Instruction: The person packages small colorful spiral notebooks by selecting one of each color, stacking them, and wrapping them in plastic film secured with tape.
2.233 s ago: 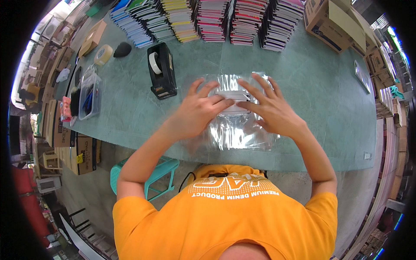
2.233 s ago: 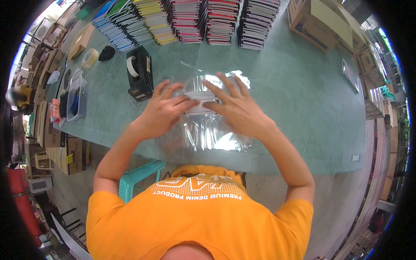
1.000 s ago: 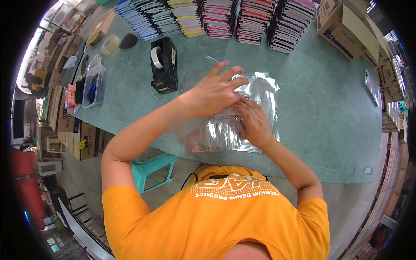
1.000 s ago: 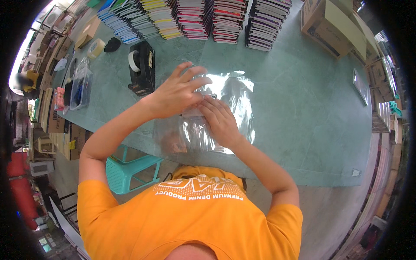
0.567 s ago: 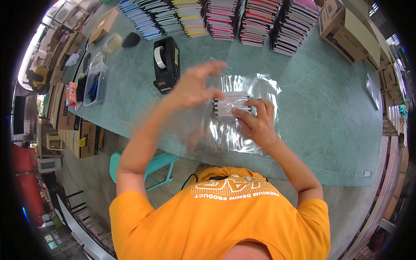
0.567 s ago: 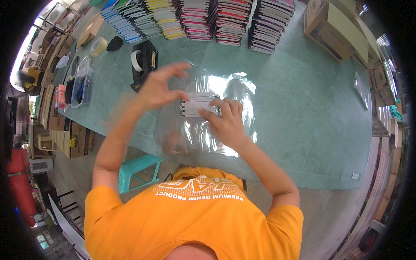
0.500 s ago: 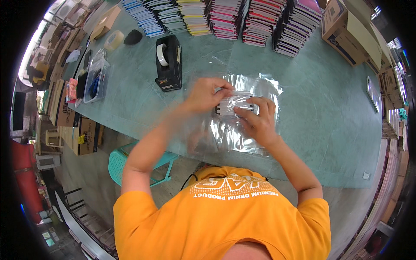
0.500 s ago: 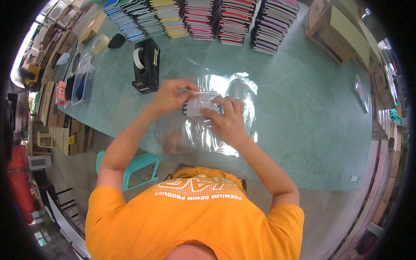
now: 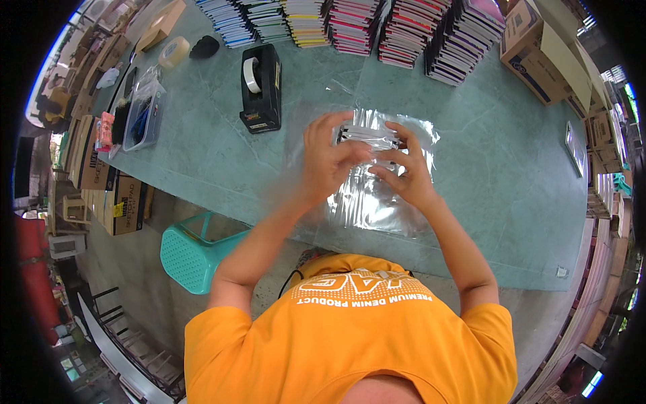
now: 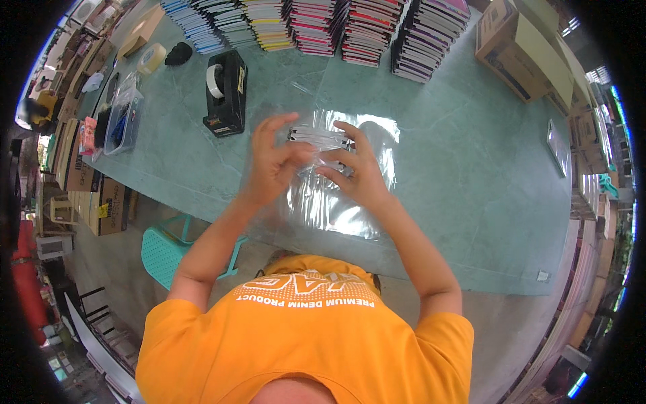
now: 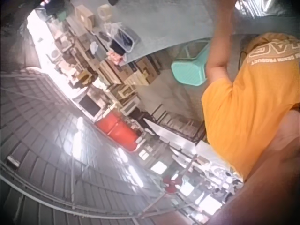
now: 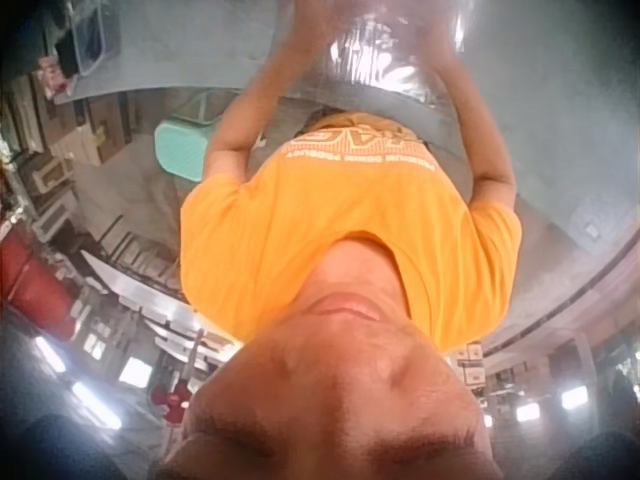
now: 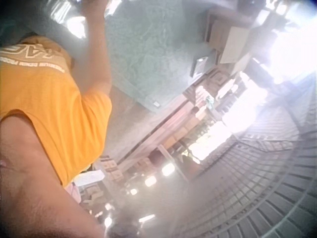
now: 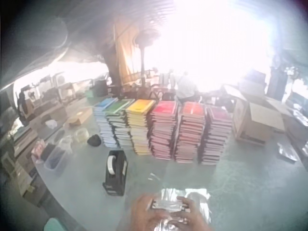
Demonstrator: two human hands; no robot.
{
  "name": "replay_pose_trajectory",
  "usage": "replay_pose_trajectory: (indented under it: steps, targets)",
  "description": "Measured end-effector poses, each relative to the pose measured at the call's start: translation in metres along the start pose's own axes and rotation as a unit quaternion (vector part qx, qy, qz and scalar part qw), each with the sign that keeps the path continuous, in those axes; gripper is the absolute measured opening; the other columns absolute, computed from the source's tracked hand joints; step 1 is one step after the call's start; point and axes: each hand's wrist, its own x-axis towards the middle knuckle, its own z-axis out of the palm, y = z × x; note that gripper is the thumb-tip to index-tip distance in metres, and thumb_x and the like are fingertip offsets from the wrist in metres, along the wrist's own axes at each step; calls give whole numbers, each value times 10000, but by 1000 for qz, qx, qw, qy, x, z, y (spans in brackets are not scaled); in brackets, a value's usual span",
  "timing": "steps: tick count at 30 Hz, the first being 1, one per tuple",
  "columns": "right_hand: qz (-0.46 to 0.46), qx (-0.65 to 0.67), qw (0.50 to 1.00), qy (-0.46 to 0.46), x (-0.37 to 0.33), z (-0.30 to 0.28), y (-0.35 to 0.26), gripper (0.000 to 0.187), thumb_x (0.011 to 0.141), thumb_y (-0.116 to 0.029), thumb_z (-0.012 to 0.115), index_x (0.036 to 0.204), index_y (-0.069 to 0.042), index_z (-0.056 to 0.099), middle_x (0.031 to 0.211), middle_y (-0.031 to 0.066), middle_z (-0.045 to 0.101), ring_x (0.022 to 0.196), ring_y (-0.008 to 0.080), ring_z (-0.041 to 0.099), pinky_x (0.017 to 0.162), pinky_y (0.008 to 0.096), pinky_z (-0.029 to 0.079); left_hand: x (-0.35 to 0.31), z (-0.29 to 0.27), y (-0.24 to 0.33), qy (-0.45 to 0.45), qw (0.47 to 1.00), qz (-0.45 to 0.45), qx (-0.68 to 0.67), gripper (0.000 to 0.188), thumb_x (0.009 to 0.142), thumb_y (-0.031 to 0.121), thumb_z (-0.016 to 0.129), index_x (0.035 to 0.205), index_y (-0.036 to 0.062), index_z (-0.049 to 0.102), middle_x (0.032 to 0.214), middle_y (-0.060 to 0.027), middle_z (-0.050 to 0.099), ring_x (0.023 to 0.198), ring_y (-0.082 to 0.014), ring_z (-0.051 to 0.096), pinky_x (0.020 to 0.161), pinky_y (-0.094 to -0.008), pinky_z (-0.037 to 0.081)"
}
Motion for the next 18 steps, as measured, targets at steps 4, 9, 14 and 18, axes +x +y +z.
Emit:
replay_pose_trajectory:
  steps: [4,9,14,18]
  targets:
    - [3,-44,998,44,5,10,-3,201,648,-174,779,809,-125,669,1217,134,504,1051,305,496,842,402,406,12,-21,7,-7,992,-41,-118,637,728,310,738,1259,67,483,1316,-130,412,1194,-263,390,1002,-396,312]
    - [39,-19,997,69,4,17,-3,173,656,-163,761,788,-114,660,1190,133,513,1057,308,497,859,401,396,11,-8,-8,-63,973,-154,-161,877,605,286,823,1337,82,387,1245,-128,475,1156,-258,449,986,-367,351]
    - [49,-25,997,60,5,12,-15,186,660,-164,755,802,-105,650,1176,146,511,1072,303,500,885,407,389,18,-16,-8,-104,981,-105,-128,909,560,209,841,1340,95,390,1155,-115,546,1083,-246,514,946,-362,391]
    - [54,-9,995,78,5,14,-15,200,663,-159,755,816,-91,647,1152,145,515,1037,297,521,875,378,402,22,-14,-8,-106,987,-80,-88,798,575,184,825,1282,82,469,1094,-105,579,1034,-234,537,911,-341,413]
